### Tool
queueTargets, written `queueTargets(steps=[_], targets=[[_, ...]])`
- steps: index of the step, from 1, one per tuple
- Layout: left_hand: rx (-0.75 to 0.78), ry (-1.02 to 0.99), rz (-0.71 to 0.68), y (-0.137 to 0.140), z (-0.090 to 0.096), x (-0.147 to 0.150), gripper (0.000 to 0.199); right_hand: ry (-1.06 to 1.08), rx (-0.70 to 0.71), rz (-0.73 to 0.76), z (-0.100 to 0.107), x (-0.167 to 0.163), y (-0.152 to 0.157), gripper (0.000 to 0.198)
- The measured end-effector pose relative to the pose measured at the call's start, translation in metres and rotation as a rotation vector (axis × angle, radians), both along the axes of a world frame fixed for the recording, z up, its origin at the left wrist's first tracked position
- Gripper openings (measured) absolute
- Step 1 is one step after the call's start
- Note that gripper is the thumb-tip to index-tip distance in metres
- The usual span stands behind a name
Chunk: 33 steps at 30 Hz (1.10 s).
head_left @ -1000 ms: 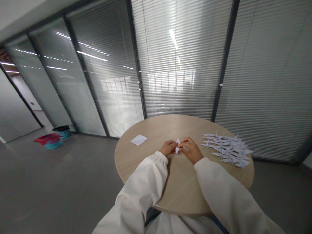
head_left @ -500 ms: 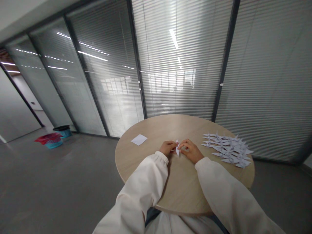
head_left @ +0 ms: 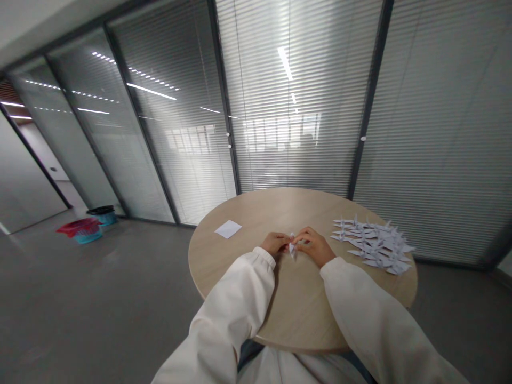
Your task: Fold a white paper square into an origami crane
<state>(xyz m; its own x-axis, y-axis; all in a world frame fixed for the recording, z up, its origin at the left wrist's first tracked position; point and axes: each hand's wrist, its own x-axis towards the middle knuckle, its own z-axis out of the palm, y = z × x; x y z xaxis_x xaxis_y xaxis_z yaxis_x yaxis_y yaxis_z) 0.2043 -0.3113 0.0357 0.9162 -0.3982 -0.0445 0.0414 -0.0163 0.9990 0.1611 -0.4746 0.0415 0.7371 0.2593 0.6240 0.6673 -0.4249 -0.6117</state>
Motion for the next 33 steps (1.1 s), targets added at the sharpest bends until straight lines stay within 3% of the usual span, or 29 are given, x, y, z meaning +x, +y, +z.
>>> queueTargets(steps=[10,22,33], targets=[[-0.103,-0.028,0.018,-0.002,0.009,-0.011,0.038,0.182,0.254,0.021,0.002,0.003,-0.002,0.021],[-0.044,-0.193,0.004,-0.003,0.011,-0.012,0.034,0.347,0.496,0.022,-0.002,0.005,0.000,0.034],[-0.062,-0.244,0.004,-0.008,0.016,-0.018,0.045,0.410,0.495,-0.030,-0.004,0.009,-0.002,0.036]])
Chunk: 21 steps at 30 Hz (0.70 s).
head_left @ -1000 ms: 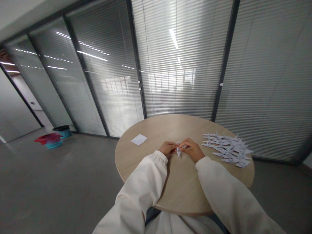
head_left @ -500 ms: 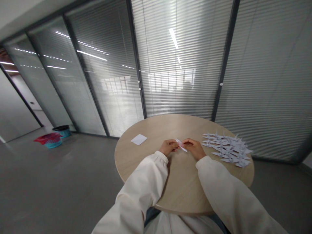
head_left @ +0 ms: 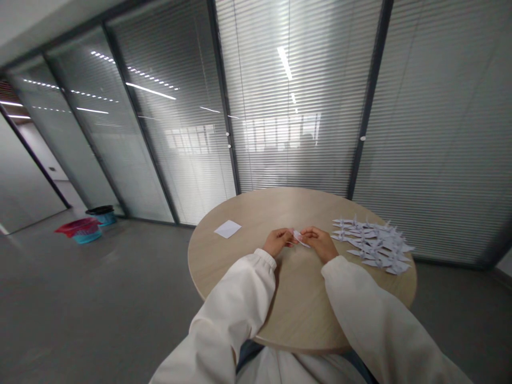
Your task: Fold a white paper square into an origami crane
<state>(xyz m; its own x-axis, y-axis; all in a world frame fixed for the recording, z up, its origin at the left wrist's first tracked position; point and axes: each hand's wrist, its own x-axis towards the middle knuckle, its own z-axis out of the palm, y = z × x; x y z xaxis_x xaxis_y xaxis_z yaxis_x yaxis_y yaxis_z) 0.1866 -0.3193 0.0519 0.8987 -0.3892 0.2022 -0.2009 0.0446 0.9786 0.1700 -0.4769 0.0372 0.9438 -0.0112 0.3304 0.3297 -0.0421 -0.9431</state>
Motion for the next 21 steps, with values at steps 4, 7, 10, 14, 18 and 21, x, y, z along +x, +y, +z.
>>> queueTargets(steps=[4,7,10,14,18,21], targets=[[0.076,-0.084,0.051,-0.0013,0.0024,-0.0031,0.043,0.038,0.033,0.024,0.0016,-0.0013,0.0015,0.035],[0.116,-0.133,0.083,-0.0011,0.0007,-0.0024,0.039,0.042,0.031,0.041,0.0022,-0.0024,0.0027,0.032],[0.100,-0.155,0.102,-0.0005,-0.0014,-0.0004,0.035,0.041,0.013,0.050,0.0022,-0.0022,0.0036,0.031],[0.112,-0.206,0.142,0.0004,0.0006,-0.0002,0.033,0.051,-0.017,0.110,0.0024,-0.0024,0.0051,0.032],[0.153,-0.271,0.227,0.0005,0.0046,-0.0023,0.032,0.053,-0.087,0.184,0.0025,-0.0040,0.0066,0.034],[0.180,-0.286,0.284,0.0005,0.0053,-0.0029,0.031,0.011,-0.172,0.186,0.0031,-0.0051,0.0067,0.036]])
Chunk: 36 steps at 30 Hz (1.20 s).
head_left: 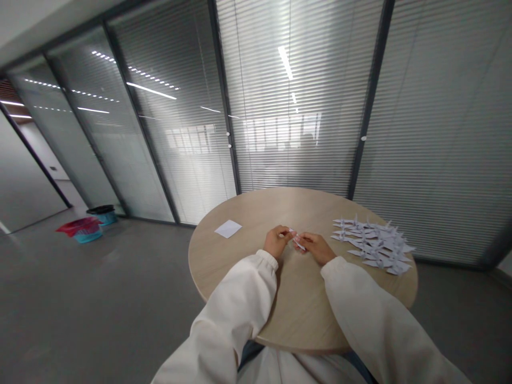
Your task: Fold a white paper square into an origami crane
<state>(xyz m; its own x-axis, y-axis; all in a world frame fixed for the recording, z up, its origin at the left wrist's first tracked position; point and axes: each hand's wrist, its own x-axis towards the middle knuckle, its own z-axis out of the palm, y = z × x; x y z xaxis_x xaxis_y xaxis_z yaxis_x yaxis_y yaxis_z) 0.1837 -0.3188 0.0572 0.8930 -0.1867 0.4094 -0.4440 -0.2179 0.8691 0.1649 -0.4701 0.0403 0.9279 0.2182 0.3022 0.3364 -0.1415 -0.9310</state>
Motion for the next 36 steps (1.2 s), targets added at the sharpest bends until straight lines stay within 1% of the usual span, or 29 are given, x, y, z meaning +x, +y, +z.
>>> queueTargets(steps=[2,6,10,14,19,22,29,32,36], targets=[[0.024,-0.010,-0.007,0.000,0.000,0.000,0.031,-0.053,-0.065,-0.021,0.001,-0.001,0.000,0.036],[0.063,-0.035,-0.053,-0.001,-0.001,0.000,0.034,-0.140,-0.185,-0.110,0.006,-0.004,-0.002,0.033],[0.029,0.004,-0.111,-0.002,-0.003,0.001,0.036,-0.203,-0.225,-0.172,0.009,-0.007,-0.003,0.033],[-0.030,0.034,-0.129,-0.002,-0.003,0.003,0.038,-0.159,-0.195,-0.105,0.009,-0.008,-0.003,0.034],[-0.030,-0.017,-0.096,0.000,-0.001,0.001,0.037,-0.066,-0.082,-0.001,0.009,-0.007,-0.001,0.037],[-0.022,-0.030,-0.092,0.000,0.000,0.000,0.036,-0.076,-0.092,-0.011,0.009,-0.007,-0.001,0.038],[-0.010,-0.012,-0.088,-0.003,0.000,0.001,0.035,-0.156,-0.164,-0.131,0.009,-0.009,-0.002,0.034],[-0.020,-0.007,-0.093,-0.003,-0.001,0.002,0.035,-0.124,-0.137,-0.091,0.011,-0.010,-0.001,0.034],[-0.054,-0.006,-0.075,-0.002,-0.002,0.004,0.036,-0.083,-0.058,-0.017,0.010,-0.008,0.000,0.033]])
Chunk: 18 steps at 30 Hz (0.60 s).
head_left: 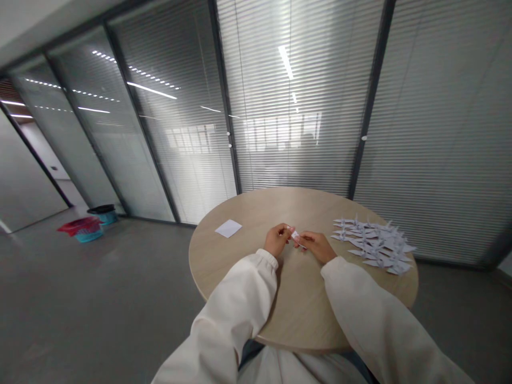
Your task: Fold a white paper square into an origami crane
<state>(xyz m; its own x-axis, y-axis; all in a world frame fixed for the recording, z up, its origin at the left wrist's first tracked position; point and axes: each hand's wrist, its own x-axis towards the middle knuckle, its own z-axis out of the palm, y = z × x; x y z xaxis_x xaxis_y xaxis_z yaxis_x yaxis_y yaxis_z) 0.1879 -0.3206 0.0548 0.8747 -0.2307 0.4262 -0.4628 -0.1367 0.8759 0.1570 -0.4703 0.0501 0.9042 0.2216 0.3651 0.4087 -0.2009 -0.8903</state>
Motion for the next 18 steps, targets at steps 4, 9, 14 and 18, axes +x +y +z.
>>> queueTargets(steps=[4,9,14,18], targets=[[-0.002,-0.003,-0.001,0.0018,-0.0021,0.0027,0.035,-0.012,0.031,0.015,-0.0032,0.0033,-0.0014,0.031],[0.003,0.051,-0.047,0.0024,-0.0050,0.0060,0.035,-0.084,-0.010,0.002,-0.0035,0.0024,-0.0022,0.030],[-0.059,-0.008,0.045,0.0022,-0.0060,0.0052,0.034,-0.097,-0.047,-0.048,-0.0021,-0.0012,0.0018,0.029],[0.023,-0.096,0.054,0.0013,-0.0032,0.0019,0.028,-0.093,-0.057,-0.061,-0.0013,-0.0012,0.0034,0.029]])
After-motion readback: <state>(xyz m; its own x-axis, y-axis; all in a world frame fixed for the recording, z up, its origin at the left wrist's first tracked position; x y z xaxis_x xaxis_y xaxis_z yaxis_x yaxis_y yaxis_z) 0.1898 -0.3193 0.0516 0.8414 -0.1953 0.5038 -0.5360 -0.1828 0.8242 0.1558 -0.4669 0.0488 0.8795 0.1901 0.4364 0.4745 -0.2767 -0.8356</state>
